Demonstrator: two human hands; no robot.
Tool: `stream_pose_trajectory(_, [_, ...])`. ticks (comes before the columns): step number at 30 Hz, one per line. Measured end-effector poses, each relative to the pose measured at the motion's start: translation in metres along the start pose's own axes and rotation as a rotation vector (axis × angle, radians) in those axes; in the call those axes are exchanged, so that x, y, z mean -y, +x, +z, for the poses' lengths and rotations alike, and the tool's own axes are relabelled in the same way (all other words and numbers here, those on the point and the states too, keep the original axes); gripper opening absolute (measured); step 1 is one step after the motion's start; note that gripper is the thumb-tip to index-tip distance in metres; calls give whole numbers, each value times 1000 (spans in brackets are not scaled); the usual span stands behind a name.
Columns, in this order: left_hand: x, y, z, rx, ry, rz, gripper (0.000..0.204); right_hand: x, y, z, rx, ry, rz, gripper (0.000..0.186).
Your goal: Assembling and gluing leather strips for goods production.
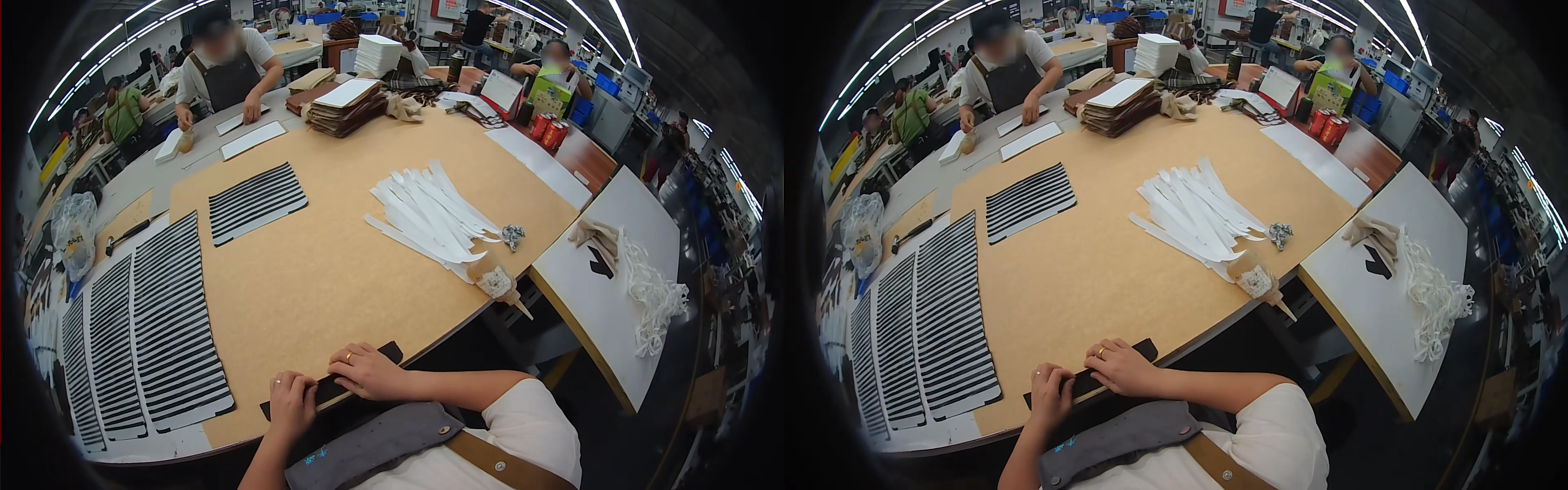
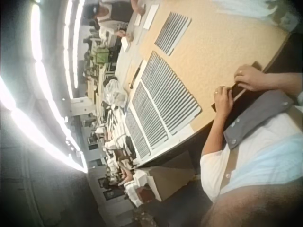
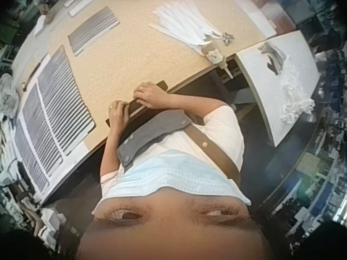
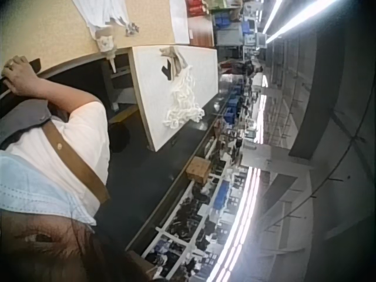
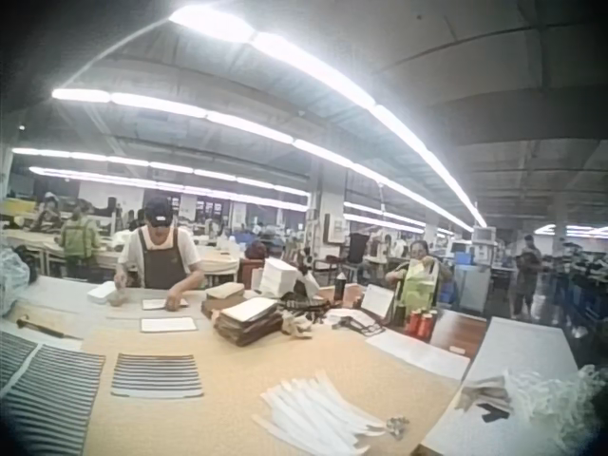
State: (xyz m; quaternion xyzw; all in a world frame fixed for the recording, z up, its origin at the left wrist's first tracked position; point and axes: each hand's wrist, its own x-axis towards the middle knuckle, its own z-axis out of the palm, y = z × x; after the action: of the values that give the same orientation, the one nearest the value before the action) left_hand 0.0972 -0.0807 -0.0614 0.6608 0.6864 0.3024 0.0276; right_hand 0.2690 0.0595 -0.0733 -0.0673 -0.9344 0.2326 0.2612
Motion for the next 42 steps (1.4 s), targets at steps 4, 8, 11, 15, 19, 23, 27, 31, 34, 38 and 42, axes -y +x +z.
stream_pose_trajectory(4, [-2, 0, 3, -76, 94, 88, 14, 2, 4, -1, -44, -35, -59, 20])
stream_pose_trajectory(8, [-1, 3, 2, -97, 63, 107, 16, -7, 8, -6, -26, -32, -81, 15])
stream_pose_trajectory(11, [0, 7, -12, -126, 8, 58, 14, -16, 15, -20, 16, -65, -48, 12])
stream_pose_trajectory(15, [22, 8, -26, -140, -9, -137, 16, -44, 20, -39, 23, 51, 169, 12])
stream_pose_trajectory(19, [41, 16, -40, -106, -53, -292, 18, -58, 25, -62, 93, 199, 442, 17])
stream_pose_trajectory(23, [52, 14, -41, -71, -84, -380, 16, -61, 22, -59, 71, 156, 504, 21])
stream_pose_trajectory(27, [57, 12, -43, -43, -61, -410, 15, -63, 21, -57, 57, 147, 491, 19])
stream_pose_trajectory(31, [62, 13, -45, -35, 30, -362, 15, -65, 20, -65, 153, 35, 544, 21])
stream_pose_trajectory(34, [54, 19, -42, -88, 217, -208, 17, -67, 9, -64, -27, -318, 373, 23])
stream_pose_trajectory(38, [9, 15, -34, 7, 41, -153, 28, -34, 10, -58, 45, -97, 186, 24])
stream_pose_trajectory(42, [-21, 13, -23, 179, -37, -83, 39, -6, 1, -30, 251, -78, 24, 35])
